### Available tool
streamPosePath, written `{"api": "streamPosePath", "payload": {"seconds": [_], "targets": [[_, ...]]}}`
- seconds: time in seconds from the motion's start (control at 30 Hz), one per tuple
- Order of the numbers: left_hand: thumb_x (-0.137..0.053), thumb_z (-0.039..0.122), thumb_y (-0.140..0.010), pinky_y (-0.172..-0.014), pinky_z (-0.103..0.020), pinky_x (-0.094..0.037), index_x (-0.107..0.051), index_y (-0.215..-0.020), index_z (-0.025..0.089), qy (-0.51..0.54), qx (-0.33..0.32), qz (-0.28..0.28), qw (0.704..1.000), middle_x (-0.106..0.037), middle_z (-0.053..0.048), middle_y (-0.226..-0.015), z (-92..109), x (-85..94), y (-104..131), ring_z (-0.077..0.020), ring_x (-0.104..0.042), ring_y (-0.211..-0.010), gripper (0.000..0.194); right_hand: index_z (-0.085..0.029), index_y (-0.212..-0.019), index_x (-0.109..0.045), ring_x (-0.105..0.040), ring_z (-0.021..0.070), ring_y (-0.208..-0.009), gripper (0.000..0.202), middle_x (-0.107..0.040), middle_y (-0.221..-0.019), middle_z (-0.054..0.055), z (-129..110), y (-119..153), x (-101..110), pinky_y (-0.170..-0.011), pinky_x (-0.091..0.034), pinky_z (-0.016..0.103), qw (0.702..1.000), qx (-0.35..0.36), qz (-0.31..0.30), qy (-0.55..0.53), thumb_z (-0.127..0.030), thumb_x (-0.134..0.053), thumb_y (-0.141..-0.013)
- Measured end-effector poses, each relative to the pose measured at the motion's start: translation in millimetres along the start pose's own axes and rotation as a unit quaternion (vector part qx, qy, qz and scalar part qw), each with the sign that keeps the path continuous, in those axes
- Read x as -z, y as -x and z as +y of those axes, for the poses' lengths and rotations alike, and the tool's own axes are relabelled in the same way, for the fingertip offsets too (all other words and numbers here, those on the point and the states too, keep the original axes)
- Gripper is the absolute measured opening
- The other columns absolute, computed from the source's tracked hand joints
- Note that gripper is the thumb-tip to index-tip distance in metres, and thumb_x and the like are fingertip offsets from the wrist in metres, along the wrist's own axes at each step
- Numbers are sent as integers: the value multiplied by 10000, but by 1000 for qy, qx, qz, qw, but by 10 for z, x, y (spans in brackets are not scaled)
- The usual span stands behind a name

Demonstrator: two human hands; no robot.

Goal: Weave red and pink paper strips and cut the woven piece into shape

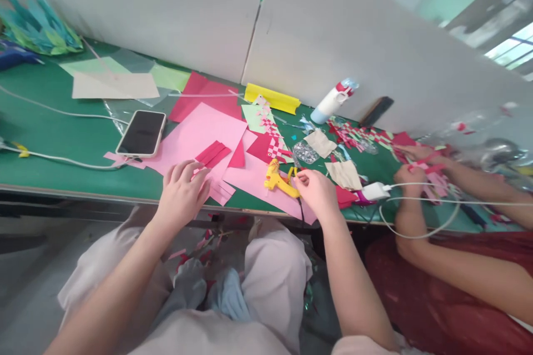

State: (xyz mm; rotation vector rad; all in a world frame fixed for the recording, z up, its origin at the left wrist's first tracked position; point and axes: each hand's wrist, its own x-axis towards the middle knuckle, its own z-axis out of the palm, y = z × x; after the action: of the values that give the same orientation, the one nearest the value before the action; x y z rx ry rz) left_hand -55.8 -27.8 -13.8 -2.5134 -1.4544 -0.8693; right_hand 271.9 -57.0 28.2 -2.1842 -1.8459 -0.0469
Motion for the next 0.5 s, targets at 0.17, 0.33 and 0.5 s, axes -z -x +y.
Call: {"api": "streamPosePath", "payload": {"seconds": [0.17, 0.33, 0.5], "targets": [[-481, 229, -898, -993, -478, -395, -656, -1106, 200, 18, -16, 4, 1000, -638, -112, -1155, 170, 31, -49, -306, -512, -1172, 273, -149, -939, -673, -641, 224, -788, 192, -699, -867, 93, 211, 17, -66, -704, -469, 323, 999, -3, -26, -20, -274, -553, -855], [-478, 210, -891, -995, -485, -399, -668, -1081, 194, 20, -26, -1, 999, -647, -112, -1132, 279, 52, -59, -301, -523, -1153, 269, -168, -957, -689, -642, 230, -874, 256, -693, -923, 93, 72, 69, -119, -777, -486, 325, 996, 51, -62, -44, -378, -582, -857], [-481, 203, -888, -983, -477, -406, -679, -1052, 192, 21, -22, -1, 1000, -655, -111, -1120, 305, 112, -50, -297, -526, -1151, 258, -166, -1259, -586, -586, 310, -1036, 555, -608, -1037, 138, -48, 54, -161, -888, -458, 399, 989, 112, -86, 42, -443, -676, -786]]}}
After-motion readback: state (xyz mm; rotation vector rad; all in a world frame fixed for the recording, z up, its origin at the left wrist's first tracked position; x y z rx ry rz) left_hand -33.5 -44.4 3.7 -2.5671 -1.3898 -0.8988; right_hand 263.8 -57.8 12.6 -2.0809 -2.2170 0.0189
